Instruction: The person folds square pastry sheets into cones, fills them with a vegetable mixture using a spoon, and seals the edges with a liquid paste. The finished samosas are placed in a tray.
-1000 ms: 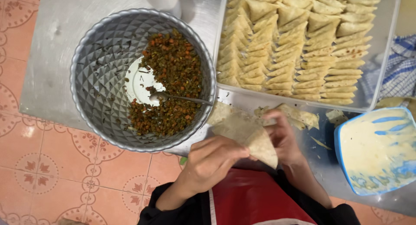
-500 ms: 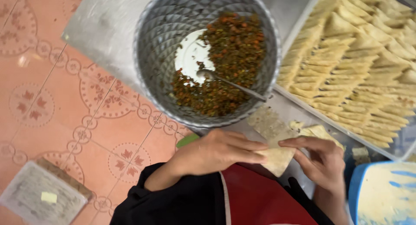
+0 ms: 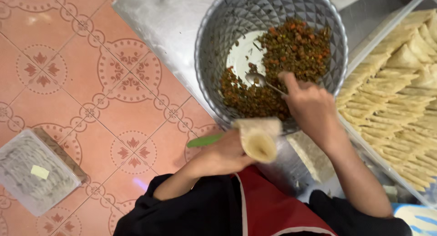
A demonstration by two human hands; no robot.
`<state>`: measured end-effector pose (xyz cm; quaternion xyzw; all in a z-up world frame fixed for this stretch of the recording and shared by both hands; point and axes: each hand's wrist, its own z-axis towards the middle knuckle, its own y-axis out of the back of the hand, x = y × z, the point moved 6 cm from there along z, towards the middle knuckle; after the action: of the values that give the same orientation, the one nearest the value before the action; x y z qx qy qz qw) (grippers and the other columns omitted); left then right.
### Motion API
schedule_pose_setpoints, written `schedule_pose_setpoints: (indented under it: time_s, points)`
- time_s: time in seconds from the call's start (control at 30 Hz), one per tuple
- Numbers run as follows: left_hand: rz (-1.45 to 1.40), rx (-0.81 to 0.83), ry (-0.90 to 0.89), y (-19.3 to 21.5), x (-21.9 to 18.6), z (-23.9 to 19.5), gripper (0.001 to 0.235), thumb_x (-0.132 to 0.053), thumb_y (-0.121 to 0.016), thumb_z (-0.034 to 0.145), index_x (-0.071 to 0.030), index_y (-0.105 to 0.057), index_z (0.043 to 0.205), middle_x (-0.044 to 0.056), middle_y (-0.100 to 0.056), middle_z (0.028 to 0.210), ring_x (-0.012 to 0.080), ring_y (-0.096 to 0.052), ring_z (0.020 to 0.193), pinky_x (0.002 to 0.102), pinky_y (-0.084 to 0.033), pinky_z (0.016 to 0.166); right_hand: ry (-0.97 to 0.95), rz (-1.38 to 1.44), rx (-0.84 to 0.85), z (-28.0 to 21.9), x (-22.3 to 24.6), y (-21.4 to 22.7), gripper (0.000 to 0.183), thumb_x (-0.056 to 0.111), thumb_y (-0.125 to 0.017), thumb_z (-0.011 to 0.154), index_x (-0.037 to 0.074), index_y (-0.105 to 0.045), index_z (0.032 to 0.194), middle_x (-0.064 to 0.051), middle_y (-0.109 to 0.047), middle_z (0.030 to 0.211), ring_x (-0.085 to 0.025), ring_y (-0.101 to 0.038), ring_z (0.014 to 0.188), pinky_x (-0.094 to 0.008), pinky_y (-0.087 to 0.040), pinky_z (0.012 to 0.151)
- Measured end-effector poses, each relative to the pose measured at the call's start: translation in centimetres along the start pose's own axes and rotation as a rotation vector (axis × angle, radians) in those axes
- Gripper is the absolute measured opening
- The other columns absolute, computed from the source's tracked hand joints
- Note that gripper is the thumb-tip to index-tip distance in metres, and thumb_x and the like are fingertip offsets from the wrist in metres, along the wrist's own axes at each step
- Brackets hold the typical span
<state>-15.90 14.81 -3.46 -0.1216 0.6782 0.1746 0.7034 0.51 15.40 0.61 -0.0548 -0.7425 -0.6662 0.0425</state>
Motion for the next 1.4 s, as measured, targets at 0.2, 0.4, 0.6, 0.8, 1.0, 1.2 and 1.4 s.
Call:
schedule_pose_setpoints:
  time_s: [0.2, 0.4, 0.6, 0.8, 1.0, 1.2, 1.4]
  points:
    - [0.193, -0.637, 0.023, 8.7, 0.3, -2.5, 0.017, -0.006, -0.077, 0.093, -0.005, -0.073, 0.11, 0.008, -0.077, 0.105, 0.0182, -0.076, 0.093, 0.029, -0.065, 0.078, -0.02, -0.102, 0.208, 1.4, -2.6, -2.7, 0.045, -0.018, -0.049, 0.093, 0.006, -0.059, 0.131, -0.031, -0.065, 0.103, -0.02, -0.057, 0.036, -0.032, -0.046, 0.028]
    - [0.245, -0.741, 0.005, 10.6, 1.4, -1.3, 0.021, -0.01, -0.082, 0.09, -0.005, -0.076, 0.109, 0.007, -0.079, 0.105, 0.0185, -0.079, 0.094, 0.032, -0.064, 0.082, 0.141, -0.113, 0.038, 4.1, -3.0, -1.4, 0.049, -0.022, -0.049, 0.089, 0.005, -0.061, 0.128, -0.022, -0.071, 0.102, -0.021, -0.057, 0.053, -0.03, -0.044, 0.04]
    - [0.282, -0.672, 0.04, 9.8, 1.7, 0.2, 0.024, -0.01, -0.081, 0.092, 0.0, -0.072, 0.111, 0.013, -0.078, 0.106, 0.0266, -0.078, 0.095, 0.036, -0.061, 0.081, 0.219, 0.122, 0.178, 0.8, -2.5, -0.9, 0.038, -0.008, -0.061, 0.082, 0.008, -0.068, 0.116, -0.013, -0.072, 0.079, -0.02, -0.062, 0.052, -0.031, -0.049, 0.041]
    - [0.263, -0.699, -0.012, 9.4, 1.5, 0.4, 0.028, -0.009, -0.079, 0.093, 0.001, -0.068, 0.117, 0.016, -0.077, 0.11, 0.0285, -0.078, 0.099, 0.036, -0.062, 0.081, 0.196, 0.092, 0.132, -1.9, -3.2, -0.1, 0.023, -0.008, -0.06, 0.092, 0.003, -0.074, 0.106, -0.01, -0.073, 0.068, -0.015, -0.063, 0.047, -0.032, -0.046, 0.036]
    - [0.259, -0.646, -0.017, 8.6, 1.9, 0.3, 0.03, 0.0, -0.076, 0.089, 0.002, -0.067, 0.118, 0.017, -0.076, 0.108, 0.0316, -0.077, 0.097, 0.037, -0.061, 0.081, 0.181, 0.182, 0.11, -2.0, -2.4, 0.9, 0.01, 0.001, -0.065, 0.093, 0.002, -0.073, 0.099, -0.01, -0.071, 0.066, -0.016, -0.062, 0.048, -0.03, -0.048, 0.038]
    - [0.261, -0.592, -0.027, 7.7, 2.3, 1.4, 0.031, 0.003, -0.073, 0.088, 0.002, -0.065, 0.117, 0.019, -0.072, 0.106, 0.0341, -0.075, 0.098, 0.039, -0.06, 0.081, 0.364, 0.123, 0.007, -3.3, -0.7, 1.3, 0.035, -0.01, -0.057, 0.074, 0.0, -0.071, 0.104, -0.012, -0.073, 0.078, -0.018, -0.062, 0.053, -0.031, -0.05, 0.044]
    - [0.311, -0.586, -0.079, 7.4, 2.2, 1.7, 0.029, 0.005, -0.072, 0.088, 0.003, -0.065, 0.116, 0.019, -0.072, 0.103, 0.034, -0.075, 0.095, 0.039, -0.061, 0.079, -0.019, 0.399, 0.318, -2.5, -4.1, 0.1, 0.012, 0.007, -0.061, 0.096, 0.008, -0.07, 0.103, -0.007, -0.067, 0.061, -0.013, -0.056, 0.039, -0.025, -0.043, 0.036]
